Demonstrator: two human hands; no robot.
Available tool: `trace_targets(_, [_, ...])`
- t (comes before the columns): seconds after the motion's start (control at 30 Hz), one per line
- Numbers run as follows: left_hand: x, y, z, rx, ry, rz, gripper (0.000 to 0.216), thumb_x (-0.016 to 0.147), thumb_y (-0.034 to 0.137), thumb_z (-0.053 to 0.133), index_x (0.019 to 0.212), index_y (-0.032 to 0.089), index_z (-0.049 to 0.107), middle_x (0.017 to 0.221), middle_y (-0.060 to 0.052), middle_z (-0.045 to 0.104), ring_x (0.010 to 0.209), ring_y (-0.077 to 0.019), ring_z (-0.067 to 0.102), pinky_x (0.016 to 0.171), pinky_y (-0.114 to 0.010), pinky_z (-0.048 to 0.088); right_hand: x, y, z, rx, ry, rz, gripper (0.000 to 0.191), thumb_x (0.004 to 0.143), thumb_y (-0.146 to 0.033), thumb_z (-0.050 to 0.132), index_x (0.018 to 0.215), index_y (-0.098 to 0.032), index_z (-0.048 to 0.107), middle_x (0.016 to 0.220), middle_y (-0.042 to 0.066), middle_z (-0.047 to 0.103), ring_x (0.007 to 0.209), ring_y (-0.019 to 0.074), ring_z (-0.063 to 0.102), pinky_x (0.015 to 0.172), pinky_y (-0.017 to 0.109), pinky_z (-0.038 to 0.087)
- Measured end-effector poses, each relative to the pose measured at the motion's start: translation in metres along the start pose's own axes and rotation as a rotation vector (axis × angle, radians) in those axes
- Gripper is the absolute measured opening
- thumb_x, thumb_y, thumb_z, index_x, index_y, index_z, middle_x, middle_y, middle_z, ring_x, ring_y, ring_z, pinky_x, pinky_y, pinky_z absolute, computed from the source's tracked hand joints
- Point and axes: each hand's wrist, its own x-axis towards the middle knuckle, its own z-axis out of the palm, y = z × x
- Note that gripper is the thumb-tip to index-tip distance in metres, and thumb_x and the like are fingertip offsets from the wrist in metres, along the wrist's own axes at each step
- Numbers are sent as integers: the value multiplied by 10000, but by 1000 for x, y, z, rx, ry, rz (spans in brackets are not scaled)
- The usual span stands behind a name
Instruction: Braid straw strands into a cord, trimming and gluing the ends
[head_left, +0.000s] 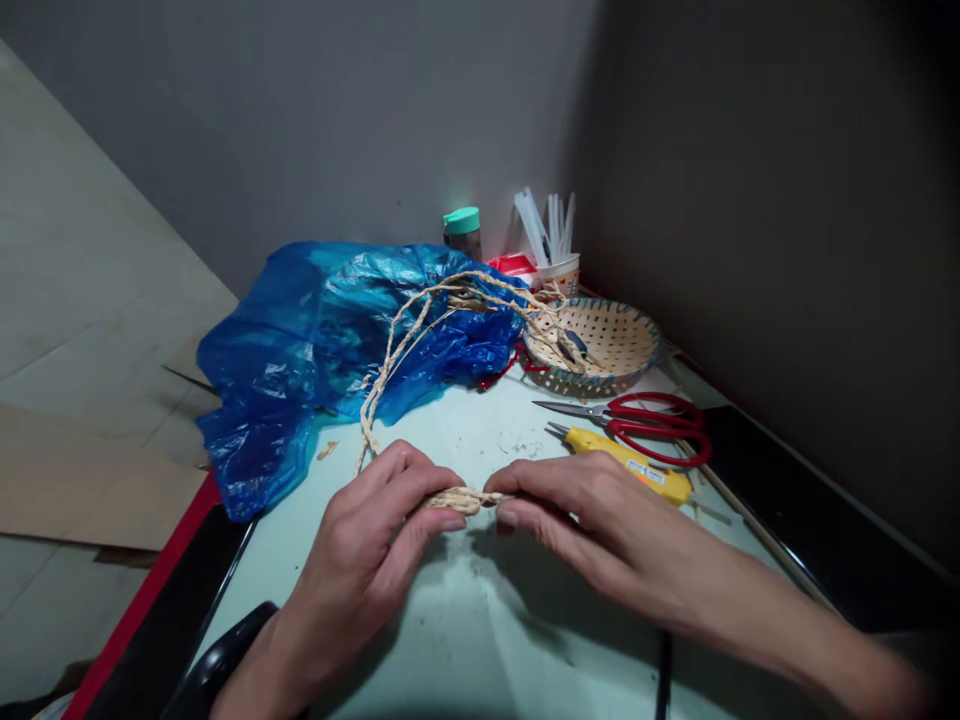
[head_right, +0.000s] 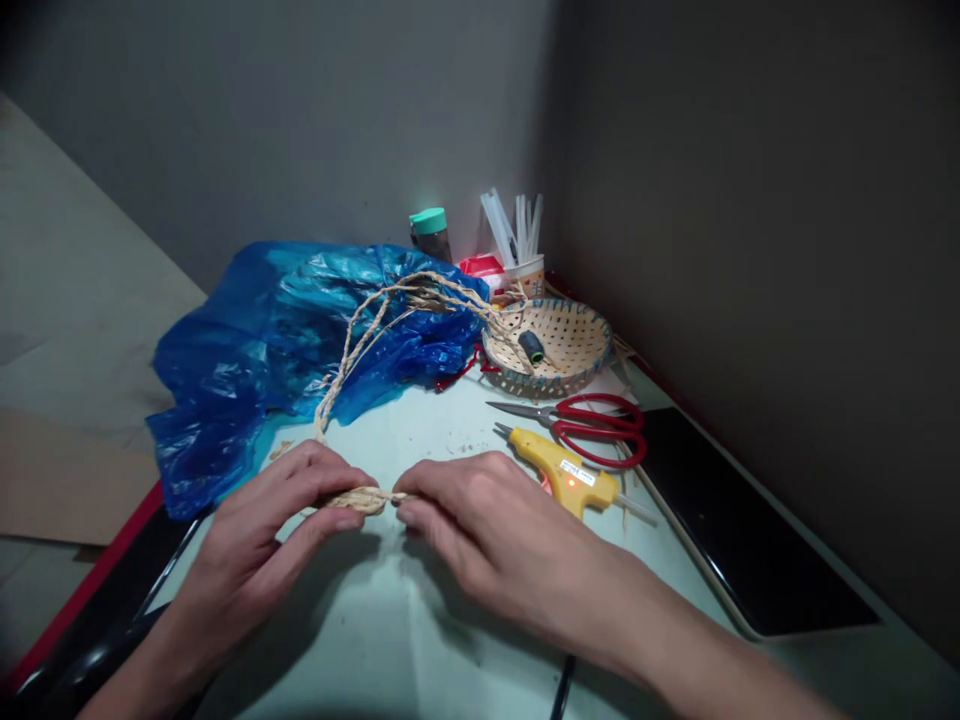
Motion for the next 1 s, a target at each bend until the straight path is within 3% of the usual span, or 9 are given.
trace_targets(0.1, [1,-2,-1,-37,13,-41,126,913,93,567,930,172,663,804,-5,595,767,-130,549,694,-243,405,1,-4,-9,55,7,37,223,1023,-295,450,1014,-261,670,889,-32,702,820,130,613,745,238,409])
trace_targets(0.27, [1,-4,0,-160,15,-183,132,931,153,558,895,205,674,795,8,585,761,-135,550,683,-257,397,4,-3,-18,269,-61,84,278,1015,-262,452,911,-222,707,779,-28,687,636,106,563,571,200,406])
trace_targets(0.4, [1,-7,0,-258,6,-277,120,915,199,585,859,220,688,789,10,604,749,-140,564,666,-258,409,5,1,-22,464,-109,144,268,1012,-272,436,969,-200,690,848,0,715,624,117,529,557,210,411])
trace_targets(0.73, [2,-6,0,-285,42,-333,140,901,247,589,811,222,693,772,0,600,718,-147,561,622,-251,423,6,5,-23,598,-112,184,266,1011,-298,435,987,-163,663,889,38,716,609,109,500,555,221,410])
trace_targets(0.87, [1,-3,1,-177,89,-214,138,905,152,568,834,201,676,786,-8,611,762,-148,581,685,-250,439,3,3,-25,329,-61,142,230,989,-261,465,950,-204,684,856,2,719,686,132,580,600,234,421])
trace_targets(1.0, [-1,-3,6,-36,103,-31,171,885,64,571,922,187,685,818,-23,611,772,-148,585,693,-250,457,-1,-4,-23,-1,107,51,238,916,-376,624,1085,-224,695,1006,33,713,927,204,632,793,302,460])
